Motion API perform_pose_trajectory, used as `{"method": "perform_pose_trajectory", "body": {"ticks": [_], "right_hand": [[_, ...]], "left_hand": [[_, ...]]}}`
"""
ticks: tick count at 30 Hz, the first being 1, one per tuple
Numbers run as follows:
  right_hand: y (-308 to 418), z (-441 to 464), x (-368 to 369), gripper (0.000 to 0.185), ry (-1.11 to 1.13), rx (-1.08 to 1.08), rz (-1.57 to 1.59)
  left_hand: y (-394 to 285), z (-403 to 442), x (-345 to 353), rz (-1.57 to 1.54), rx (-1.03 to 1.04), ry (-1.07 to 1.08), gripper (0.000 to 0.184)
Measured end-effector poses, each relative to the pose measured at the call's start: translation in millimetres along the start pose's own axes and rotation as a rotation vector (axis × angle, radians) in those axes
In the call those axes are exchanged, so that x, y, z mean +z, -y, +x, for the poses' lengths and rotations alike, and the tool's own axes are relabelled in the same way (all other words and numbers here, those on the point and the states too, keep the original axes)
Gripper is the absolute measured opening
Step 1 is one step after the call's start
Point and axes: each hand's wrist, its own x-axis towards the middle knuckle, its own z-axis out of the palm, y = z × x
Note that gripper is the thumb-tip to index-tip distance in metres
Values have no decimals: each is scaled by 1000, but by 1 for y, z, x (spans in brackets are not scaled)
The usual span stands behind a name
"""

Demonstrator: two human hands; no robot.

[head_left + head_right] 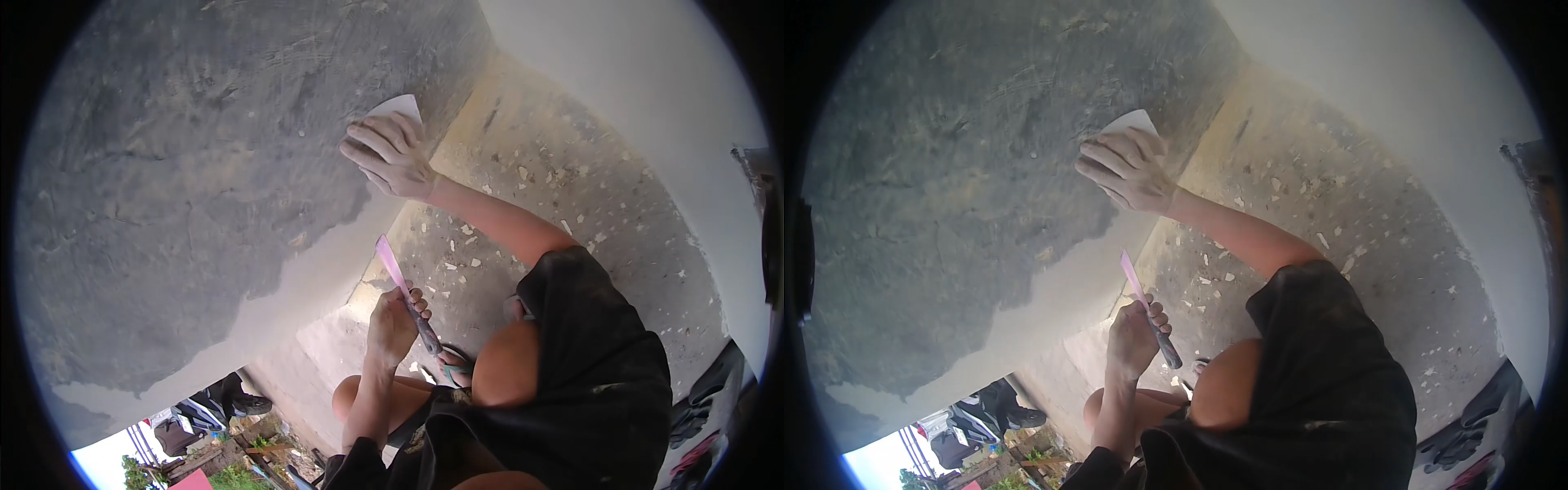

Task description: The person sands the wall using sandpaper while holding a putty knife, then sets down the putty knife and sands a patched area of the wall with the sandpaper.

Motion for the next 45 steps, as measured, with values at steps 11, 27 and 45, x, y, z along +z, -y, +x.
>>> {"method": "perform_pose_trajectory", "body": {"ticks": [11, 27, 45], "right_hand": [[-25, 6, 2, 36, -76, -113, -114], [-17, 24, -4, 35, -146, 34, -117], [-1, 18, -3, 36, -104, 13, -80]], "left_hand": [[1, 1, 2, 9, 5, -16, 19], [0, 3, -2, 0, -4, 11, 20], [0, 3, -3, -8, -19, 28, 20]]}}
